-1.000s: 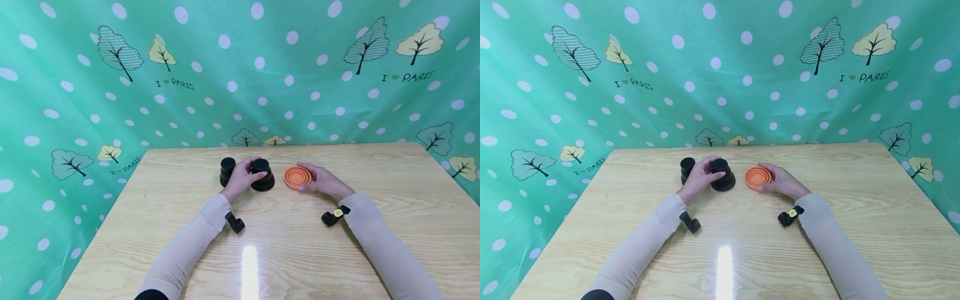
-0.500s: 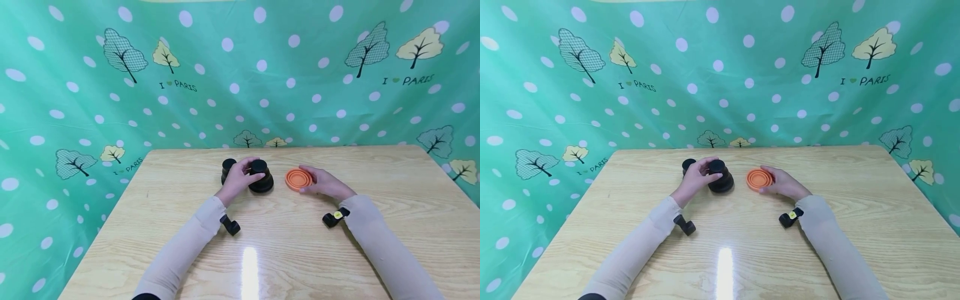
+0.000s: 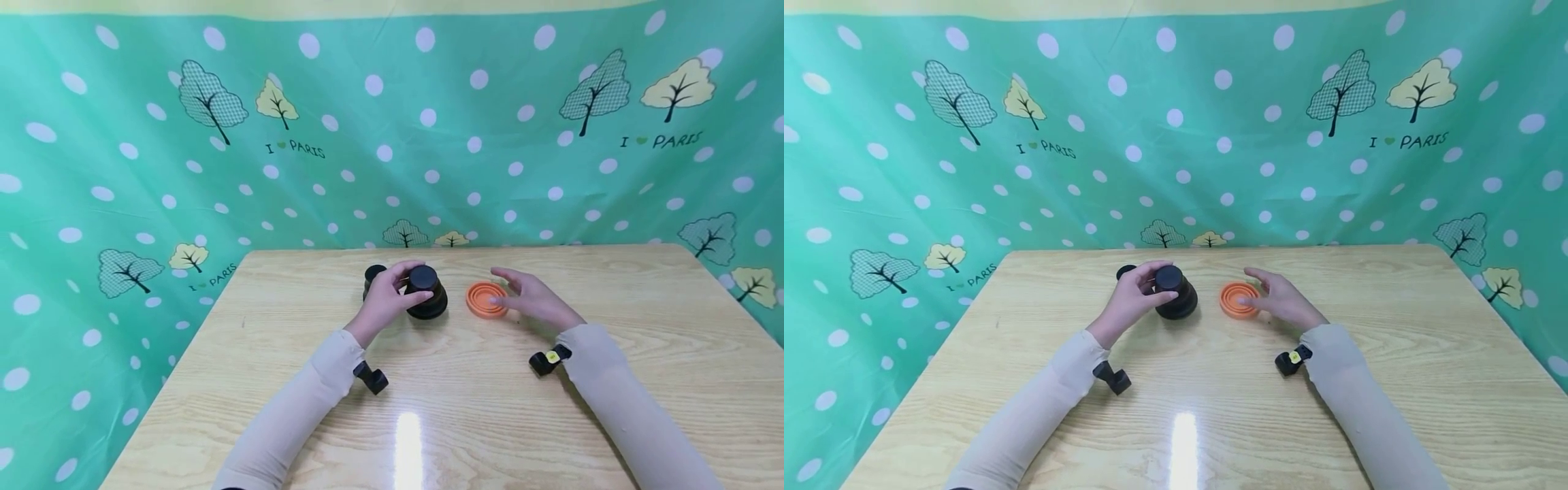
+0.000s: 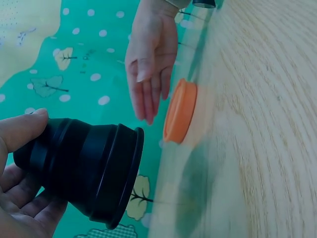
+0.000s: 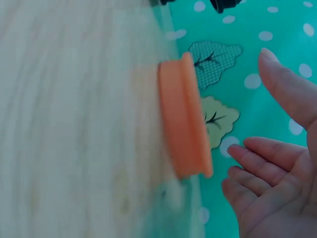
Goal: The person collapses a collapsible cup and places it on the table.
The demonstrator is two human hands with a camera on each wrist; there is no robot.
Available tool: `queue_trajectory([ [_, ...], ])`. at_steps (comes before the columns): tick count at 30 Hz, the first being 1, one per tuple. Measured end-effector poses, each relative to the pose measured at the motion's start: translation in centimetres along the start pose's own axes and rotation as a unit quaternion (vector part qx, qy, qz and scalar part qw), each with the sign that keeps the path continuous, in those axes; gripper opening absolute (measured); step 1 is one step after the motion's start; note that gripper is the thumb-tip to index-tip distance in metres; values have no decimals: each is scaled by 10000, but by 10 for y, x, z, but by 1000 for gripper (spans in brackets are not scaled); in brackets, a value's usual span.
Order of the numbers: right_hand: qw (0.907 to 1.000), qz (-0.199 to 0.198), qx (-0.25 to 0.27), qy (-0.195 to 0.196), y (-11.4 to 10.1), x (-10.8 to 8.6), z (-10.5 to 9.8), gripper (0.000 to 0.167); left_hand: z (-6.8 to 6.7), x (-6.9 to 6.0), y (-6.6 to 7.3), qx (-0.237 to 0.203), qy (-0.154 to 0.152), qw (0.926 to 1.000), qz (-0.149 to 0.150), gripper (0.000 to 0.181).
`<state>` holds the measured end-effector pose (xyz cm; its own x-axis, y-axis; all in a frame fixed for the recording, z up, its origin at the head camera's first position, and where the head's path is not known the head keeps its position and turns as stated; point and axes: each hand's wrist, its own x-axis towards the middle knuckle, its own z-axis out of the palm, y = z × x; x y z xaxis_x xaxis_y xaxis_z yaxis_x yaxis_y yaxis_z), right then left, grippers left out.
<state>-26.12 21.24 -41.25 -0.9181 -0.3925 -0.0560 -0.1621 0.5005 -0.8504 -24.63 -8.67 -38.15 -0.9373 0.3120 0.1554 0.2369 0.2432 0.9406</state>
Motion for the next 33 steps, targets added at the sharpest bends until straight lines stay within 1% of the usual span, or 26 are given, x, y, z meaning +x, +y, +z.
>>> queue_trajectory([
  [6, 9983, -504, 292, -9, -13, 1, 10, 71, 0, -7, 9, 14, -81, 9998, 166, 57],
  [12, 9949, -811, 601, -45, -32, -1, 24, 61, 2, -12, 13, 168, -101, 9986, 485, 57],
  [14, 9932, -938, 693, -58, -38, -1, 28, 57, 2, -14, 15, 187, -139, 9982, 557, 57],
  [17, 9914, -1028, 801, -96, -44, -2, 34, 53, 3, -18, 19, 162, -238, 9974, 657, 56],
  [21, 9911, -967, 914, -93, -48, -4, 39, 52, 4, -23, 23, 145, -312, 9940, 1039, 54],
  [26, 9902, -878, 1090, 0, -52, -5, 42, 50, 5, -26, 23, 166, -300, 9864, 1607, 53],
  [29, 9884, -833, 1268, -16, -53, -5, 43, 50, 5, -26, 21, 146, -298, 9820, 1860, 53],
  [33, 9874, -678, 1428, 86, -55, -4, 45, 49, 5, -25, 19, 77, -310, 9763, 2138, 53],
])
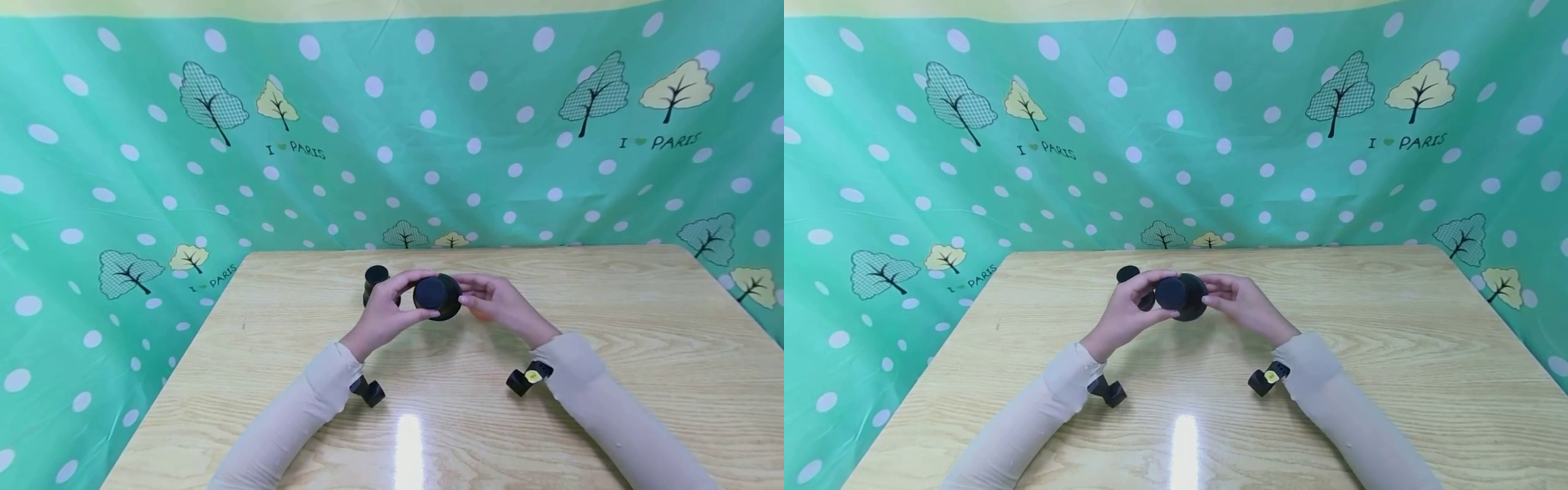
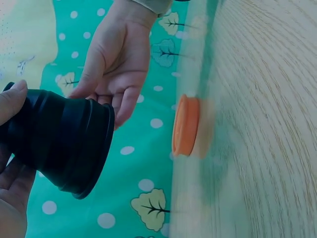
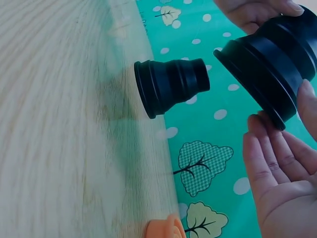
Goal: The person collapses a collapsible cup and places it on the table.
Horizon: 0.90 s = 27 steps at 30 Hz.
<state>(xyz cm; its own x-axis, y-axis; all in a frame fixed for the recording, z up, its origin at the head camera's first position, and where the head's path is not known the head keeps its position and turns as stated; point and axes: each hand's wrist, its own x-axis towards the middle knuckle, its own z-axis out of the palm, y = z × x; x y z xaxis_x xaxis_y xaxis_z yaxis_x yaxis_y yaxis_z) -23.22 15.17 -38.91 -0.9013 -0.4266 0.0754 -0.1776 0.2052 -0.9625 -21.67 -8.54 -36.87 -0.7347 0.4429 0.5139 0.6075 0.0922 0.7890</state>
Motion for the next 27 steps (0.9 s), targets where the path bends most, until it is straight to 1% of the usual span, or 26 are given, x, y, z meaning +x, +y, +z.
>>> queue_trajectory([
  [4, 9997, 72, 197, 93, 0, 0, 1, 48, 0, 0, -2, 67, -90, 9996, 254, 54],
  [8, 9993, 21, 342, 159, 1, 1, 1, 48, 0, 0, -6, 376, -146, 9981, 469, 56],
  [10, 9989, 12, 382, 268, 2, 1, 0, 48, 0, -1, -7, 561, -139, 9968, 558, 56],
  [12, 9984, 22, 416, 385, 3, 1, -1, 49, 1, -1, -7, 732, -126, 9954, 606, 57],
  [15, 9976, 42, 387, 570, 2, 1, -4, 50, 2, -1, -4, 921, -146, 9938, 612, 58],
  [19, 9972, 12, 105, 740, 1, 0, -5, 48, 0, 0, 2, 984, -315, 9926, 630, 60],
  [22, 9975, -92, -162, 681, 2, 0, -5, 47, -3, 1, 0, 864, -416, 9934, 636, 61],
  [24, 9980, -214, -284, 524, 2, 0, -4, 46, -6, 3, -3, 779, -441, 9940, 625, 60],
  [27, 9982, -401, -379, 240, 1, -2, -3, 45, -10, 5, -9, 627, -489, 9955, 511, 57],
])
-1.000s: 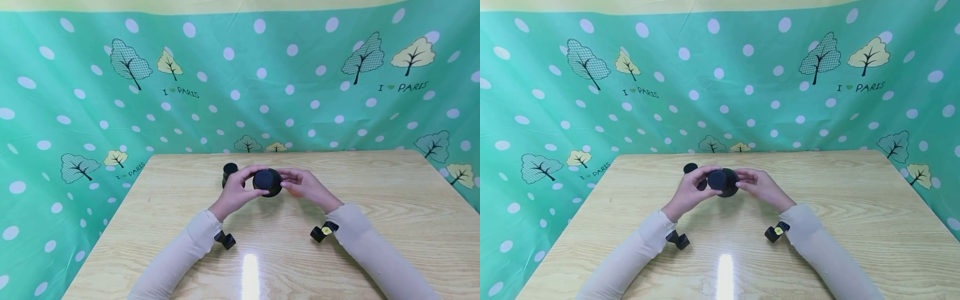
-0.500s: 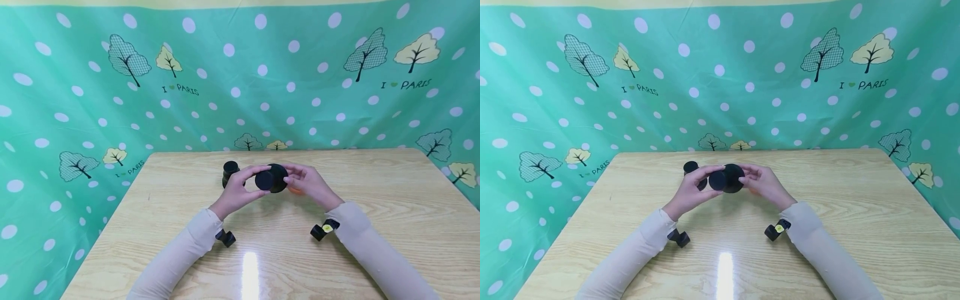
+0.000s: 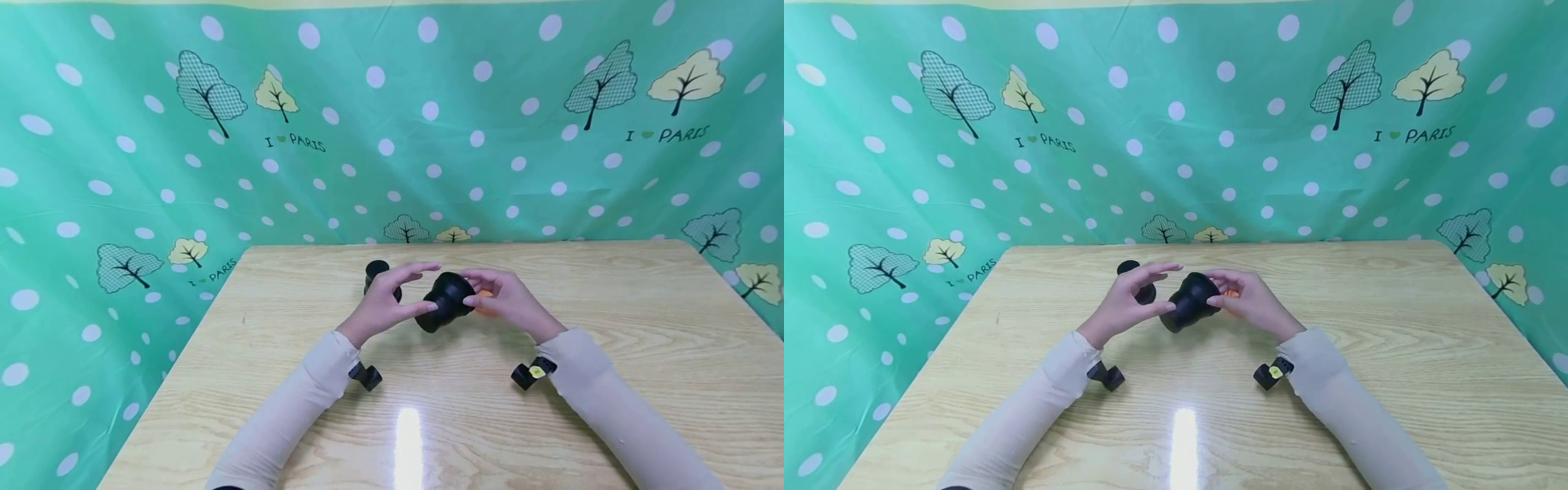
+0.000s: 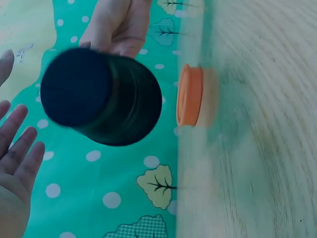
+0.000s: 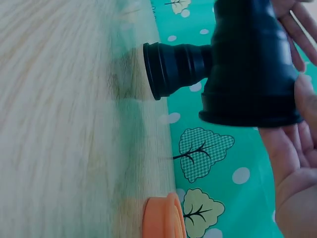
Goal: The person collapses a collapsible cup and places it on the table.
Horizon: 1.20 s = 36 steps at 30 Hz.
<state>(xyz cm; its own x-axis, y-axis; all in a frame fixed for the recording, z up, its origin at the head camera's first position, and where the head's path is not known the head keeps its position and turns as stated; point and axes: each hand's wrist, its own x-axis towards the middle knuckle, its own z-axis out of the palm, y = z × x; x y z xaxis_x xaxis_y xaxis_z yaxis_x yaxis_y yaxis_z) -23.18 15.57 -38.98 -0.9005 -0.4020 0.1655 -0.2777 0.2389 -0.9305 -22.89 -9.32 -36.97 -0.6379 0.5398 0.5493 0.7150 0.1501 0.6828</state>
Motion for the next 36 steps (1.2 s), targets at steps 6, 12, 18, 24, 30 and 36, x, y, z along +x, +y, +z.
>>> queue_trajectory([
  [6, 9966, -662, 81, -490, -4, -4, 0, 45, -2, 1, -5, -336, -290, 9982, -414, 51],
  [12, 9908, -995, 243, -885, -3, -9, -1, 43, -3, 0, -7, -432, -597, 9923, -994, 40],
  [18, 9867, -1190, 320, -1061, 1, -9, -1, 39, 0, -1, -7, -621, -925, 9843, -1371, 36],
  [24, 9891, -1099, 405, -891, 1, -9, -1, 36, 2, -1, -7, -785, -910, 9828, -1405, 32],
  [30, 9918, -900, 633, -650, 3, -9, 0, 37, 3, -1, -5, -888, -676, 9829, -1464, 32],
  [36, 9889, -934, 959, -653, 5, -8, 3, 33, 5, -1, -4, -1133, -370, 9795, -1627, 32],
])
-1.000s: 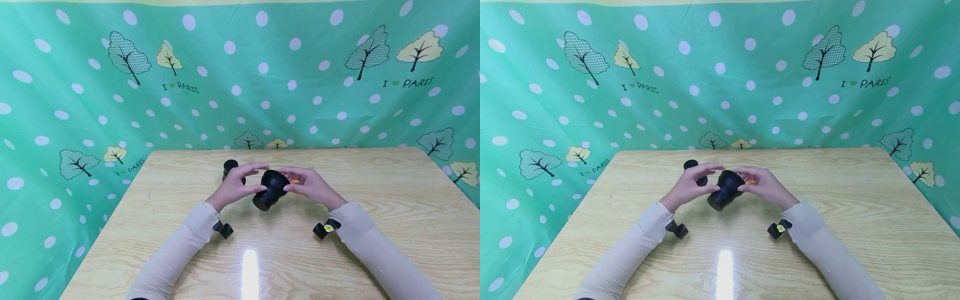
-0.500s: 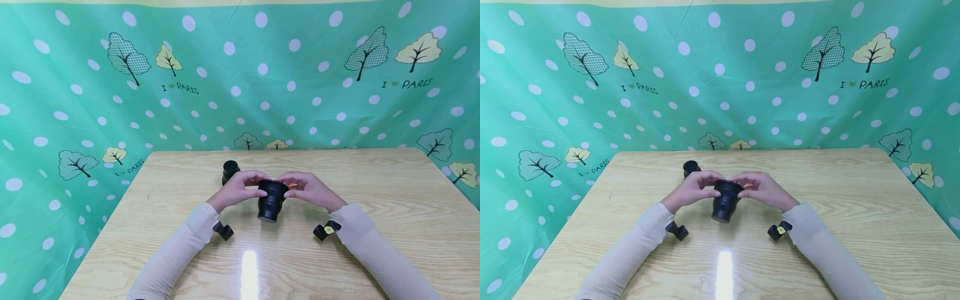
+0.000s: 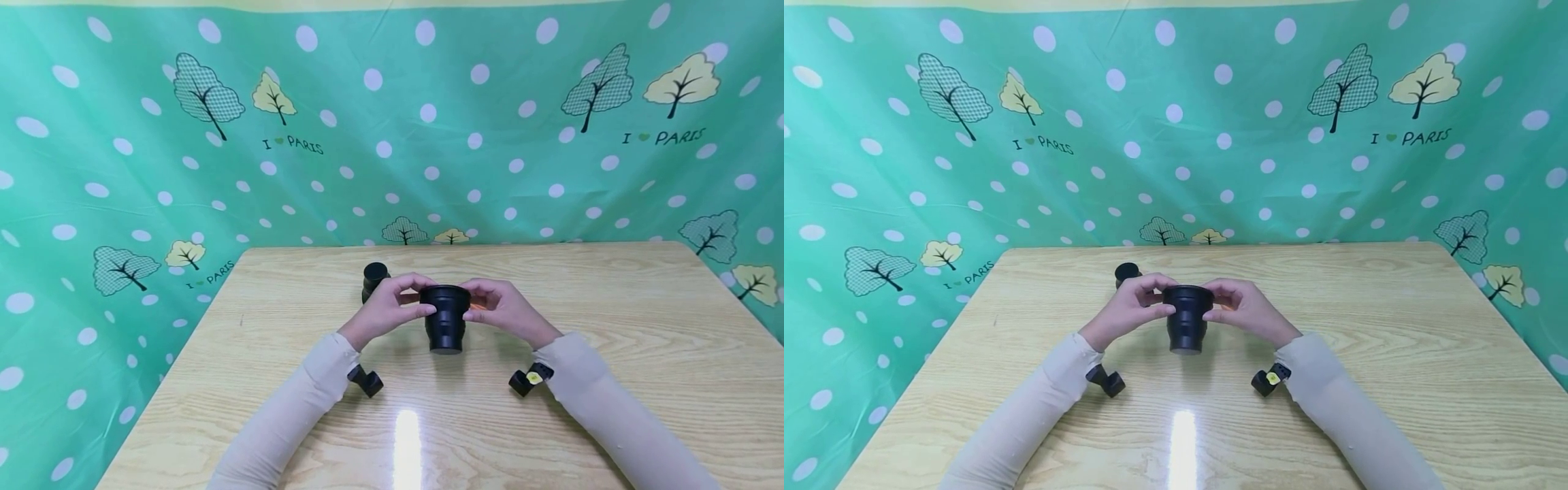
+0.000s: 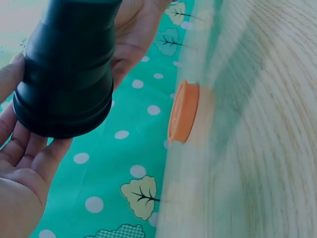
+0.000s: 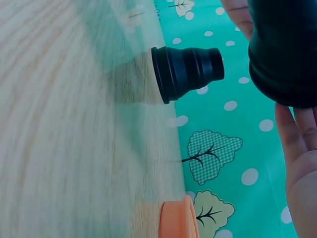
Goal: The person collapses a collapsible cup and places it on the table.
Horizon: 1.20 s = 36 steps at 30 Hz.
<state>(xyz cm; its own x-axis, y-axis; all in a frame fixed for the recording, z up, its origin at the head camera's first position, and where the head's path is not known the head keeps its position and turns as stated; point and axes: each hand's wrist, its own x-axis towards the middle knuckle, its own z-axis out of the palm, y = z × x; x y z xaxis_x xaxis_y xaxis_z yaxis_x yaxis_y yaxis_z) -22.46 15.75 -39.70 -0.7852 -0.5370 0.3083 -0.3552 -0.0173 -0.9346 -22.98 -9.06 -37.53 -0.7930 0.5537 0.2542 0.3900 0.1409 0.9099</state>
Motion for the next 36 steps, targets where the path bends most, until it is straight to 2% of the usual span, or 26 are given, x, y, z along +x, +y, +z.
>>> queue_trajectory([
  [5, 9999, -129, -78, 42, 1, 2, 4, 31, 3, 0, 0, 32, 74, 9997, -214, 30],
  [16, 9977, -135, -498, 433, 1, 5, 10, 28, 11, 5, -4, 90, 296, 9993, -232, 21],
  [23, 9967, -57, -637, 498, 1, 5, 11, 25, 15, 0, 19, 278, 387, 9987, -201, 16],
  [29, 9962, 33, -725, 487, 1, 5, 12, 25, 16, -3, 26, 482, 401, 9980, -75, 15],
  [32, 9961, 74, -729, 482, 0, 5, 12, 25, 16, -3, 25, 563, 377, 9977, -35, 15],
  [36, 9959, 60, -745, 503, 1, 5, 13, 25, 16, 2, 5, 649, 357, 9972, -16, 16],
])
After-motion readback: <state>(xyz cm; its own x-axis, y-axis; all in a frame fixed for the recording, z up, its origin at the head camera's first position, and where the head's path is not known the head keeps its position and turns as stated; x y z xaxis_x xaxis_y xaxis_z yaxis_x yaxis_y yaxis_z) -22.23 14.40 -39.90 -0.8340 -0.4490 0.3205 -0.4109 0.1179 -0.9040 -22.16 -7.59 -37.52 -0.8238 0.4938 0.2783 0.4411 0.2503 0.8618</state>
